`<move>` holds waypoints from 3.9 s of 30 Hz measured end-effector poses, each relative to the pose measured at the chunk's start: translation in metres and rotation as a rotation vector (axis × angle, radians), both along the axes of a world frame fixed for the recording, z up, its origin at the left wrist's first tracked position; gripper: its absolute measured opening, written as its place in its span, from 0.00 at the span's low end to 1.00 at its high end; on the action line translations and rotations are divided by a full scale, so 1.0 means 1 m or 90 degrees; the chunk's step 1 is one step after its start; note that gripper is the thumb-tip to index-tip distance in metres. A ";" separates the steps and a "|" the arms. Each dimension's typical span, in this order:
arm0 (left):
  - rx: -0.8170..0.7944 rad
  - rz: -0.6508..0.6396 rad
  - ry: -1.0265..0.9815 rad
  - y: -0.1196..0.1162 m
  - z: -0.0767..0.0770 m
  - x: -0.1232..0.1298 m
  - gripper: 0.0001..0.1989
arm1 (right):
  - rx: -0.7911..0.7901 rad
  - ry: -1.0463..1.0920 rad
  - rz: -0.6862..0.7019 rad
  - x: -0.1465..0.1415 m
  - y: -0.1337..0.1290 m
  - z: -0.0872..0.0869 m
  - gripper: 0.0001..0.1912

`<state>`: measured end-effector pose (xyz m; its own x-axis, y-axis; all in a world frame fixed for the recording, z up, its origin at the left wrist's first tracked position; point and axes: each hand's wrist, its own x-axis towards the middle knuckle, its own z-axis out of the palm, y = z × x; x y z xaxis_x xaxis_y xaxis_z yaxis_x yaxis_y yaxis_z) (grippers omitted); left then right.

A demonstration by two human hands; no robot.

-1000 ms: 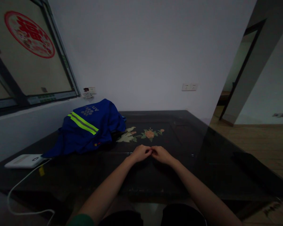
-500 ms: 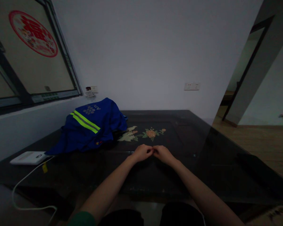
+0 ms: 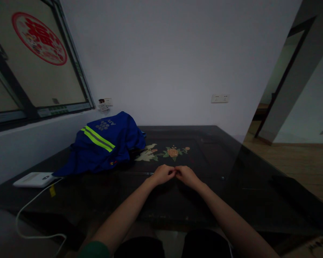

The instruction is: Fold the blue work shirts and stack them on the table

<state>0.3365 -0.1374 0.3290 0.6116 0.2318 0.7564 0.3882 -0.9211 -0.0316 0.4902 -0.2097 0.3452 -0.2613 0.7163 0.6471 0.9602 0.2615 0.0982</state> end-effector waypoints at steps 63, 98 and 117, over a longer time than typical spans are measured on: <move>-0.018 0.025 0.021 -0.007 0.001 -0.001 0.12 | 0.003 -0.032 -0.027 0.001 -0.001 -0.001 0.11; 0.103 0.274 -0.548 0.062 -0.011 -0.219 0.15 | -0.006 -0.003 0.182 -0.027 -0.034 -0.004 0.09; -0.071 -0.246 -0.298 -0.119 -0.024 -0.074 0.14 | 0.210 0.368 0.247 0.051 -0.115 -0.052 0.15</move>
